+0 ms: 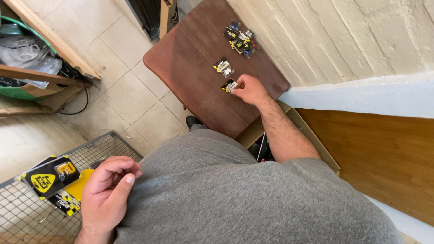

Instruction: The person repeatedly picks up small packaged items from a brown stool and hangs them on a wire grid display rack. The person handles the items one by one, moving them from the stool to the rack.

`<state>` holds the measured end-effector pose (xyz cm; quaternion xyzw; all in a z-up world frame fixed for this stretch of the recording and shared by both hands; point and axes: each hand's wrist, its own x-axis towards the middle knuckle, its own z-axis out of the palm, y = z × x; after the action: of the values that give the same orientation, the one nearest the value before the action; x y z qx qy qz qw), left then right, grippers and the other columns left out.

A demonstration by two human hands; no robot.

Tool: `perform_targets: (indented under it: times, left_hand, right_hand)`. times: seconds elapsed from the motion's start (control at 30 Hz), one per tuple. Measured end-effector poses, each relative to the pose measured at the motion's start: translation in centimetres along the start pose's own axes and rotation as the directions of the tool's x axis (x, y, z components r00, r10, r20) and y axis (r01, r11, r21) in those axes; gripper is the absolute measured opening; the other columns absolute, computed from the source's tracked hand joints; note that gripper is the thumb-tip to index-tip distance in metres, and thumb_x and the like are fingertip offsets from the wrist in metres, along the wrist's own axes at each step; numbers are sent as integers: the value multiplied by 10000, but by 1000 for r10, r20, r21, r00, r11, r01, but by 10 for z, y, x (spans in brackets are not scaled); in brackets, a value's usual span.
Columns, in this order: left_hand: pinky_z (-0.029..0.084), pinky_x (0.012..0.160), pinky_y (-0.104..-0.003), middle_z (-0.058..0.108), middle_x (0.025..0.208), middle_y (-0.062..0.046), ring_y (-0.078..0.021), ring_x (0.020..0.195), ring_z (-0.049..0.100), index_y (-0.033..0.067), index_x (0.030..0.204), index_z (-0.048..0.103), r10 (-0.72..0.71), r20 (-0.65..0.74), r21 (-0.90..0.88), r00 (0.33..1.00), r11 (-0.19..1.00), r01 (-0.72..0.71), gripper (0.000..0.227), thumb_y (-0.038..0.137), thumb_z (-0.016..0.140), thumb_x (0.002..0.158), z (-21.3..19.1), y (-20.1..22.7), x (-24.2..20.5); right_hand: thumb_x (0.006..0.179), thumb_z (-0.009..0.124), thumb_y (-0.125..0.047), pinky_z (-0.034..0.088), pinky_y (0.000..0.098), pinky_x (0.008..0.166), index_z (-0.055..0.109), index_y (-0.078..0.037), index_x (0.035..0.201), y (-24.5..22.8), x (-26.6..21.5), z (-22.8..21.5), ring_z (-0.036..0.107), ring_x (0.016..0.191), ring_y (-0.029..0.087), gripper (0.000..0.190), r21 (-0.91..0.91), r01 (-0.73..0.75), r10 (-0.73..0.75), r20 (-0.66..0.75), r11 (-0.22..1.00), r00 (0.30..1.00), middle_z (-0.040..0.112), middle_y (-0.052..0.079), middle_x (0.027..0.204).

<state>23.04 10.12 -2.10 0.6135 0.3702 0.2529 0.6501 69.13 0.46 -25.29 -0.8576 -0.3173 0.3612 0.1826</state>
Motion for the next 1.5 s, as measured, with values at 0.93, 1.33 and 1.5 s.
perform_targets:
  times: [0.93, 1.33, 1.5]
  left_hand:
    - [486, 530, -279, 616, 677, -56, -130, 582, 552, 67, 839, 751, 404, -747, 298, 527, 913, -278, 72, -3, 750, 824, -65, 10, -125]
    - [505, 681, -269, 661, 1010, -146, -147, 819, 609, -20, 1199, 600, 392, -919, 271, 45, 709, -651, 381, 312, 597, 1013, -79, -24, -231]
    - [531, 661, -304, 655, 976, -109, -173, 794, 613, -1, 1134, 603, 237, -971, 193, -2, 787, -586, 331, 286, 498, 1007, -81, -27, -256]
  right_hand:
    - [808, 888, -111, 583, 313, 621, 681, -27, 998, -386, -243, 126, 641, 633, 144, 293, 723, 629, -872, 468, 286, -142, 668, 75, 732]
    - [828, 774, 124, 580, 316, 647, 561, 34, 1256, -514, -344, 259, 610, 736, 166, 487, 948, 304, -795, 112, -94, -596, 594, 149, 954]
    - [996, 567, 165, 600, 217, 629, 476, 19, 1352, -592, -460, 263, 640, 719, 128, 396, 921, 366, -760, 334, 136, -558, 617, 94, 930]
